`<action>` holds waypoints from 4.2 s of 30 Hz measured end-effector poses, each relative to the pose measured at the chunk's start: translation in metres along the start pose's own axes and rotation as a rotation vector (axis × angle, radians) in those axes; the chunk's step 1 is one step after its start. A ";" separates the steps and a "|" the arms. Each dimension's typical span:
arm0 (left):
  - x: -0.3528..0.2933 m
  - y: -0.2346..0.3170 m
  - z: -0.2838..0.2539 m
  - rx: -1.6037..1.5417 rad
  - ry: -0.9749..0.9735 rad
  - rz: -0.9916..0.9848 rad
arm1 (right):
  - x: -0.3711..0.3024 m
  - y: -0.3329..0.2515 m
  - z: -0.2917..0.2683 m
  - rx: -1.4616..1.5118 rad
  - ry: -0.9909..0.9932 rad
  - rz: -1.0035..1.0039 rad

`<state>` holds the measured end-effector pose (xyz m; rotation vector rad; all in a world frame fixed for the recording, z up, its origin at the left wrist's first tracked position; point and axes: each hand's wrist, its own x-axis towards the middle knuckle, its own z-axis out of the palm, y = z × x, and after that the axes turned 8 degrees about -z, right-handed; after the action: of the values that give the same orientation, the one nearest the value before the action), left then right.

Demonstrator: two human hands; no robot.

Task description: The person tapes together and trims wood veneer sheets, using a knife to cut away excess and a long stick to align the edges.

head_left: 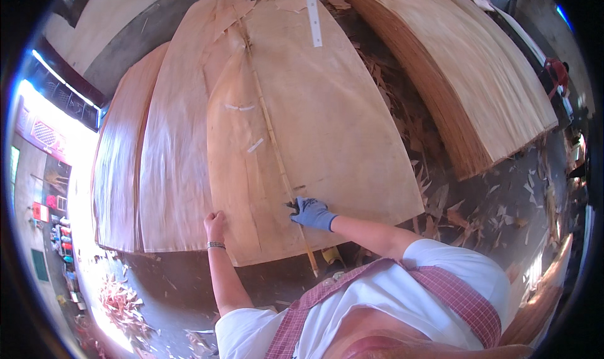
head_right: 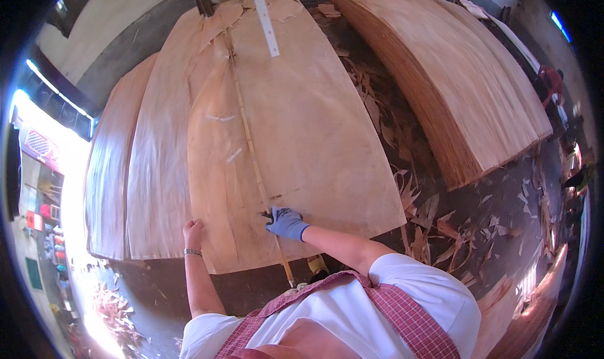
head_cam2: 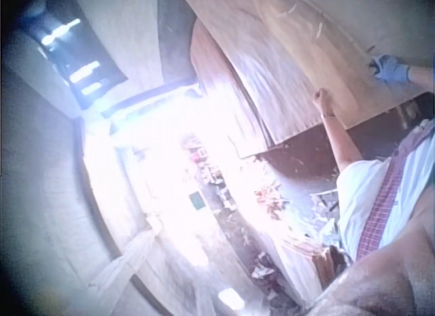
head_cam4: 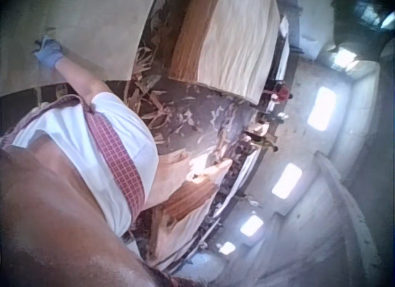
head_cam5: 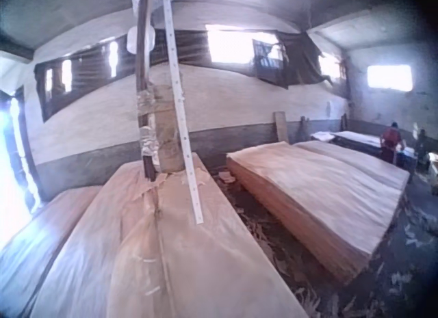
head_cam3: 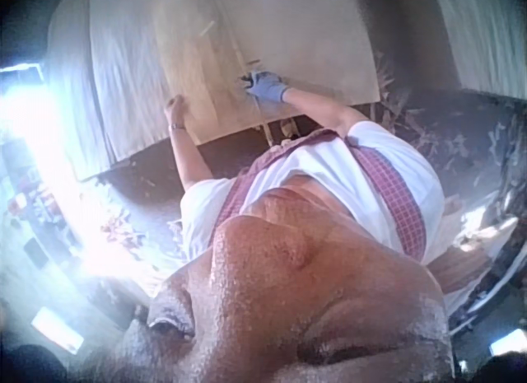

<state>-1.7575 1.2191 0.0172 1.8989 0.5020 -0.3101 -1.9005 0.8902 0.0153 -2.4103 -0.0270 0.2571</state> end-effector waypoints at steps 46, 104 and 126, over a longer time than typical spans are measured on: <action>-0.232 0.058 0.318 1.033 0.027 0.734 | -0.218 0.230 -0.132 0.178 0.734 0.117; -0.996 -0.174 0.892 2.029 -2.047 0.246 | -0.981 0.315 -0.020 0.077 1.298 2.073; -0.753 0.322 0.988 -0.155 -1.757 0.109 | -0.774 0.379 -0.496 -0.585 1.639 1.090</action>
<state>-2.2414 0.0523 0.2449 0.8933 -0.7376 -1.5445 -2.5826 0.2123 0.2685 -2.1246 2.1010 -1.4193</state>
